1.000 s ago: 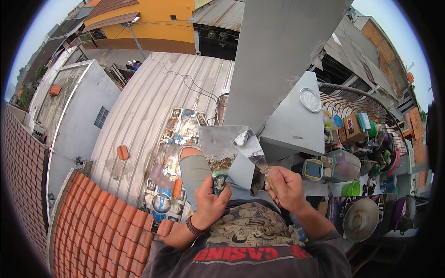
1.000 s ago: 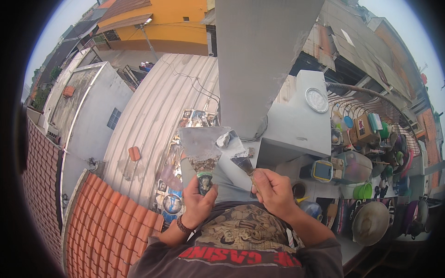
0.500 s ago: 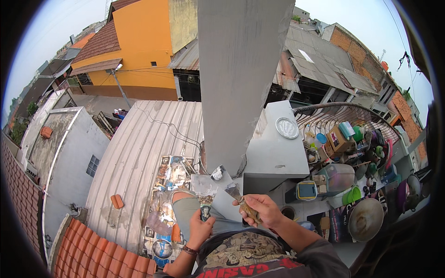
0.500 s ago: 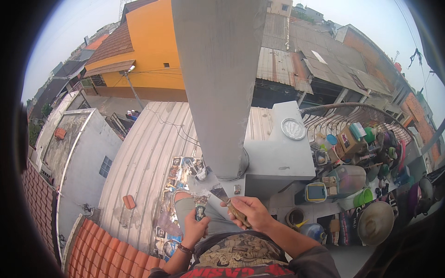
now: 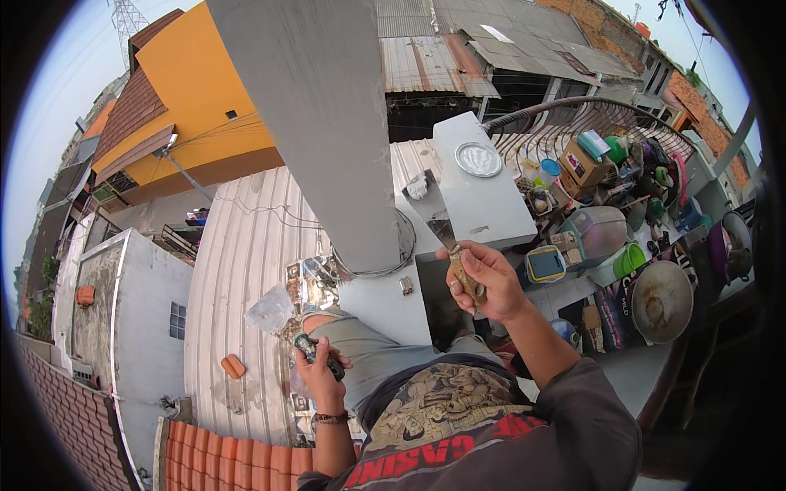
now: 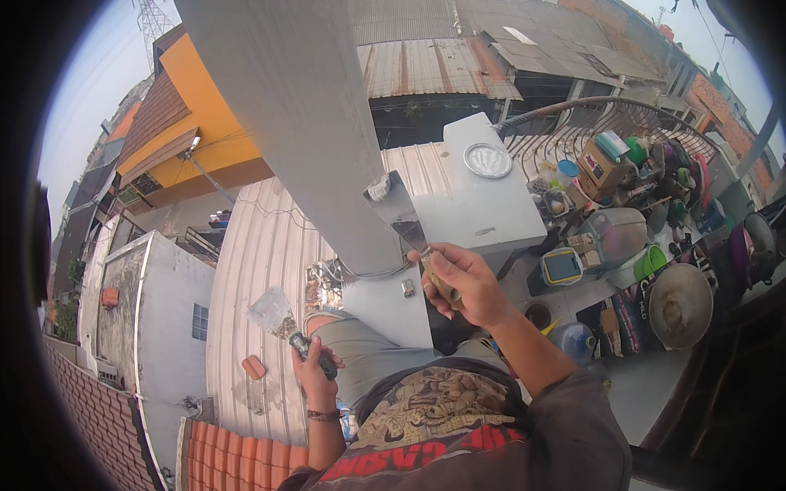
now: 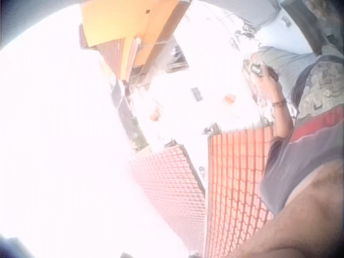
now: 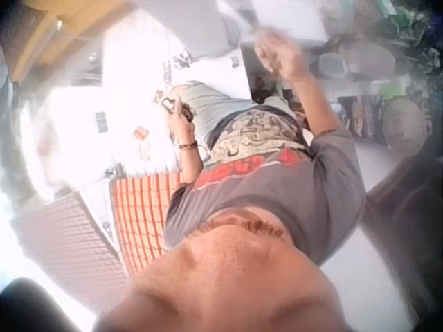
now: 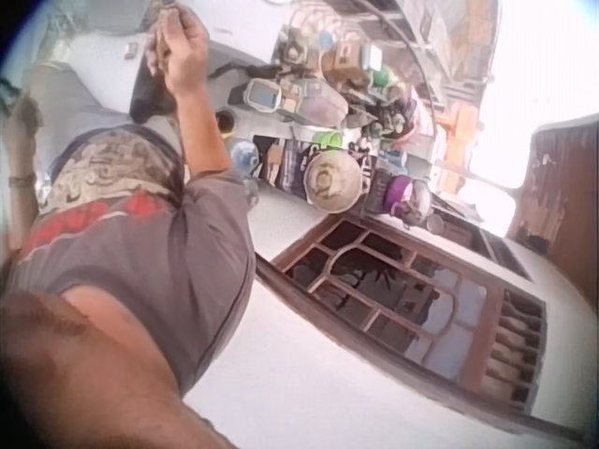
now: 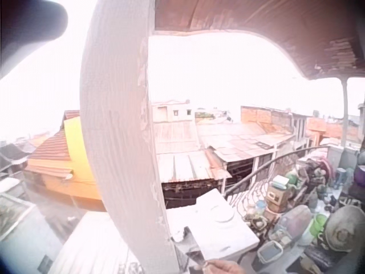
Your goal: The person applies a white paste to a metal surface using a putty knife and a trowel. They repeatedly scoop the paste from a metal tray and spread it along the edge of the surface.
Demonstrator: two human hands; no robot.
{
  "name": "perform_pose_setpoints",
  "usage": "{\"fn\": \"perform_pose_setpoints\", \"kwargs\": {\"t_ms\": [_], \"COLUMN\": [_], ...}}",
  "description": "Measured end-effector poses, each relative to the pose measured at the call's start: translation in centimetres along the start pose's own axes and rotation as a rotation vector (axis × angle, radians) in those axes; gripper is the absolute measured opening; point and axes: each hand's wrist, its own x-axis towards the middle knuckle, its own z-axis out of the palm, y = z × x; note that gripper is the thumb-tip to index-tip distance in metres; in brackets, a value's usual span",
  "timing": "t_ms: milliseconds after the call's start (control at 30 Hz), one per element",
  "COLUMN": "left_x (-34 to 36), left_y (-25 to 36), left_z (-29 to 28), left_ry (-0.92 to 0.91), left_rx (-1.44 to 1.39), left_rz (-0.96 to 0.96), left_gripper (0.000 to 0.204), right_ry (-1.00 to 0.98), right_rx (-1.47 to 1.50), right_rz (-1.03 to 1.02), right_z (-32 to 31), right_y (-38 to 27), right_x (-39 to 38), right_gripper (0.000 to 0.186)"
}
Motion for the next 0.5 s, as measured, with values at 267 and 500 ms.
{"fn": "perform_pose_setpoints", "kwargs": {"t_ms": [267,500], "left_x": [-0.5,-1.3], "left_y": [-1.0,-2.6], "left_z": [-1.4,1.7], "left_ry": [-0.123,-0.333], "left_rx": [0.287,0.686], "left_rz": [-0.059,-0.190], "left_gripper": [0.024,0.016], "right_ry": [0.443,0.817], "right_rx": [-0.233,0.064], "right_rz": [-0.201,-0.210], "right_z": [-11.3,-22.4], "right_y": [0.7,3.6], "right_x": [0.2,-2.1], "right_gripper": [0.030,0.023]}}
